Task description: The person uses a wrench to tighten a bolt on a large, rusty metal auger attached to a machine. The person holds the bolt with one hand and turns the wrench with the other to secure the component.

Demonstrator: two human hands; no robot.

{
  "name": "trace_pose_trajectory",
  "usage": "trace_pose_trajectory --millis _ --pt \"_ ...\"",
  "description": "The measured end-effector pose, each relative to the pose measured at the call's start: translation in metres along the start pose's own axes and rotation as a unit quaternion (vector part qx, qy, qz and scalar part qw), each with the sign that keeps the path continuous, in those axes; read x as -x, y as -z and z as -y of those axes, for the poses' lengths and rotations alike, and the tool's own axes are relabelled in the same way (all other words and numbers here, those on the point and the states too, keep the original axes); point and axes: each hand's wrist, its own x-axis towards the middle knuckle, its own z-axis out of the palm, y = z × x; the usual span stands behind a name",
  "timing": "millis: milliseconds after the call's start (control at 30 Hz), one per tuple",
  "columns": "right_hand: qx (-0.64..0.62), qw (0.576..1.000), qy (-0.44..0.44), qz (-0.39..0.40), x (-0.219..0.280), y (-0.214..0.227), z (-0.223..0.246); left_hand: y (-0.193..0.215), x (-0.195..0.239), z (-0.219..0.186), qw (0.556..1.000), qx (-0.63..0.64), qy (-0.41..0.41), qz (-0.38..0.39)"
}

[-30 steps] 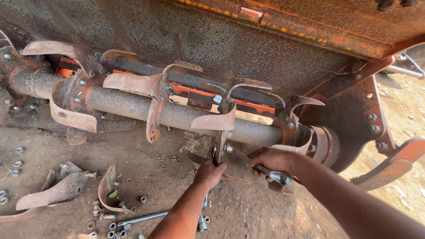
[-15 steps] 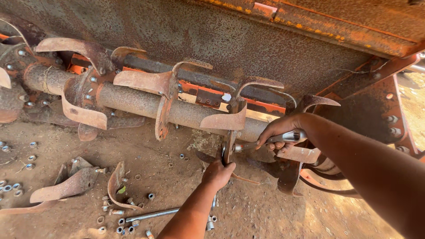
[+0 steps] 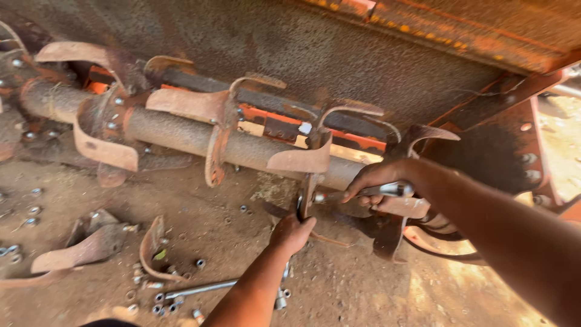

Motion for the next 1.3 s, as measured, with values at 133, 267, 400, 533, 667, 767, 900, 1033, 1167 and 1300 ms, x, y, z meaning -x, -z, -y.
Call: trace_pose_trajectory --millis 133,267,400,533,667,767,900,1033,1167,1300 --pt "-0.073 0.997 -0.012 -0.005 -0.014 -0.016 -0.006 0.010 0.009 -0.004 1.000 -0.004 0.006 0.003" --pt "-0.044 0.991 0.011 -0.127 -0.016 -0.068 -0.014 0.009 0.011 -0.008 1.000 -0.022 -0.008 -0.002" --pt "0.066 0.927 0.159 -0.333 -0.019 -0.172 -0.033 0.007 0.009 -0.001 0.999 0.020 0.038 0.023" --pt "0.023 0.891 0.051 -0.451 -0.047 -0.256 -0.045 0.001 0.000 0.009 1.000 0.023 0.017 0.007" --pt "-0.058 0.877 0.085 -0.470 -0.056 -0.262 -0.049 -0.002 -0.007 0.013 0.999 0.000 -0.023 -0.035" --pt "-0.087 0.895 0.066 -0.432 -0.047 -0.251 -0.058 -0.007 -0.007 0.013 1.000 0.007 -0.002 -0.024" --pt "-0.029 0.909 0.034 -0.414 -0.041 -0.240 -0.063 0.000 -0.005 0.012 1.000 -0.005 0.026 -0.001" --pt "-0.012 0.919 0.011 -0.393 -0.041 -0.231 -0.068 -0.002 -0.008 0.008 1.000 0.010 0.000 -0.012" --pt "-0.192 0.904 0.029 -0.382 -0.045 -0.233 -0.062 0.000 -0.010 0.011 1.000 0.013 -0.004 -0.006" --pt "-0.208 0.924 0.066 -0.314 -0.039 -0.207 -0.068 -0.004 -0.009 0.010 1.000 0.003 0.010 -0.003"
